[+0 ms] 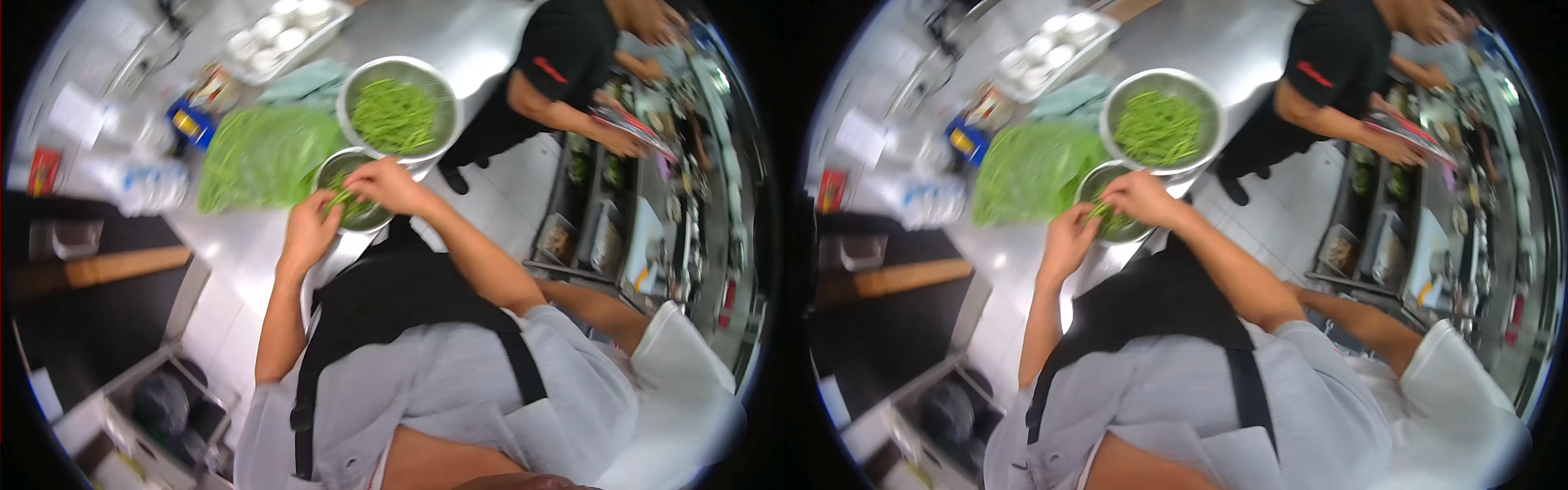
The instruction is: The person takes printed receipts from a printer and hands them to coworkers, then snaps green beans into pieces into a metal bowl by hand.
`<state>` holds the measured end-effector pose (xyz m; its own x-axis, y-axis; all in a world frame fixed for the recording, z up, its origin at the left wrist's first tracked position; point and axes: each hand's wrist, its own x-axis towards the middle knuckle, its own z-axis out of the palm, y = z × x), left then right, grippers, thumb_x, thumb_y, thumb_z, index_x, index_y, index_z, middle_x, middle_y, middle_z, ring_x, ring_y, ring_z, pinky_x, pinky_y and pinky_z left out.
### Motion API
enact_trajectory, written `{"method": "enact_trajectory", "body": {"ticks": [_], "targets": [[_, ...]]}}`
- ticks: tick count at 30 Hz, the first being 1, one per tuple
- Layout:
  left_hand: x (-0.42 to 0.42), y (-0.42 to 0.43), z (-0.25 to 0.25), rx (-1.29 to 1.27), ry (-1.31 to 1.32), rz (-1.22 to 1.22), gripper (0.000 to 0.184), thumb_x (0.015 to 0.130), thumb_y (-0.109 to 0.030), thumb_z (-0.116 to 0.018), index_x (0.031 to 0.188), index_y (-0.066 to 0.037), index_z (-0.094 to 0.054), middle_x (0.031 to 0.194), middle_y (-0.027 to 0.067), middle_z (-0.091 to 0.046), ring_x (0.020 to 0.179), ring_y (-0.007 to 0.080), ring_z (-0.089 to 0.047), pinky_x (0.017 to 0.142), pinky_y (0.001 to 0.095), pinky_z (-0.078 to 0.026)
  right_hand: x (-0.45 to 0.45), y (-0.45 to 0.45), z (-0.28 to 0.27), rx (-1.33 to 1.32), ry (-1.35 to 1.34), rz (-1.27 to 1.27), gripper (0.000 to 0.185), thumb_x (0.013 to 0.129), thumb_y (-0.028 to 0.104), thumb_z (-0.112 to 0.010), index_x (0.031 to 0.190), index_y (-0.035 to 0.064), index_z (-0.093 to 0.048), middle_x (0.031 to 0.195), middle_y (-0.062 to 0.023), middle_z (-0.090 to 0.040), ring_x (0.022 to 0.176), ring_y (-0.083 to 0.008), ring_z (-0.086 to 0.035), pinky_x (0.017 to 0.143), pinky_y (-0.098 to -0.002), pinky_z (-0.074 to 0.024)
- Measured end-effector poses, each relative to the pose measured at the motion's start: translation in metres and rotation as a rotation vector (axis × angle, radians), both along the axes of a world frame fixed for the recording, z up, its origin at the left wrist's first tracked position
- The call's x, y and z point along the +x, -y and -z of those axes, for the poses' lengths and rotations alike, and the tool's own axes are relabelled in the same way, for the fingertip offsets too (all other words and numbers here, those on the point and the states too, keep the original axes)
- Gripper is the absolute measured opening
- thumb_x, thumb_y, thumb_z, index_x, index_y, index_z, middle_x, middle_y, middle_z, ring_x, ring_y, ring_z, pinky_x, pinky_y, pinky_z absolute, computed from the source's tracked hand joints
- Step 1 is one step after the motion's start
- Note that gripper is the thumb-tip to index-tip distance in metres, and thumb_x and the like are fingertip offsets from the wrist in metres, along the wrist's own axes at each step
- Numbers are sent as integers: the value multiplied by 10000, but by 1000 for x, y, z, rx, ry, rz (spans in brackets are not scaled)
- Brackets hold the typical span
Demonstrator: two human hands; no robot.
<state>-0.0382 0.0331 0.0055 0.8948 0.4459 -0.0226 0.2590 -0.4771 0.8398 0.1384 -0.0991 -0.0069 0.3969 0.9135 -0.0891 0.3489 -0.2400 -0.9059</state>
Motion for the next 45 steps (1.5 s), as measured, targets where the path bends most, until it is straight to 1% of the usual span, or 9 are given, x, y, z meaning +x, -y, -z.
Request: {"method": "enact_trajectory", "body": {"ticks": [1,2,7,13,15,17,22,35,45], "targets": [[0,-1,1,-51,-70,-28,187,947,-109,-665,1073,25,-700,914,145,-734,822,176,-681,757,315,-518,3,2,1,0,7,-38,168,943,97,-674,1028,-28,-747,866,-128,-767,737,-163,-754,673,-309,-579],[1,1,5,-32,21,-70,181,923,-141,-686,1024,7,-713,882,193,-724,779,326,-699,731,395,-527,4,3,-2,-17,1,-79,174,931,78,-659,1022,-44,-744,847,-129,-764,729,-170,-750,679,-315,-580],[3,7,-4,7,-28,-117,165,910,-102,-717,1008,31,-714,795,185,-712,608,218,-652,610,363,-507,-4,7,-8,-27,-37,-40,152,849,76,-640,880,-44,-729,751,-170,-727,673,-255,-726,687,-377,-572],[9,2,-6,399,151,77,164,890,-109,-721,995,15,-738,854,176,-732,645,333,-663,655,391,-527,-10,8,-9,127,278,-59,116,800,117,-693,830,7,-709,721,-181,-681,658,-355,-666,645,-414,-533],[15,1,-8,251,50,35,160,890,-134,-713,961,5,-750,845,183,-726,678,378,-660,670,405,-530,-9,2,1,192,328,7,148,774,163,-725,819,23,-711,724,-164,-676,623,-310,-651,618,-384,-523],[24,-5,-13,41,56,-1,181,910,-174,-714,928,0,-761,756,169,-708,620,272,-657,636,365,-517,-14,-4,10,198,-1,237,159,824,173,-758,830,18,-726,715,-68,-695,612,-158,-634,592,-321,-517],[27,0,-23,-581,61,-111,273,1041,-232,-625,1054,18,-732,915,88,-772,676,63,-610,630,215,-489,2,0,13,219,-678,429,126,907,105,-690,962,-3,-722,805,-50,-707,633,-104,-637,615,-245,-524],[25,-2,-3,-735,318,-247,253,1074,-176,-559,1163,34,-669,1019,139,-770,720,57,-616,678,213,-515,-8,13,4,38,-804,-11,199,1015,164,-647,1103,-5,-705,895,-42,-702,737,-85,-642,690,-228,-536],[25,12,0,-613,387,-299,228,1058,-131,-581,1148,57,-672,999,113,-767,743,71,-642,696,222,-532,-11,4,11,-42,-566,254,198,1001,155,-634,1023,-27,-711,857,-58,-701,676,-95,-626,648,-226,-527]]}}
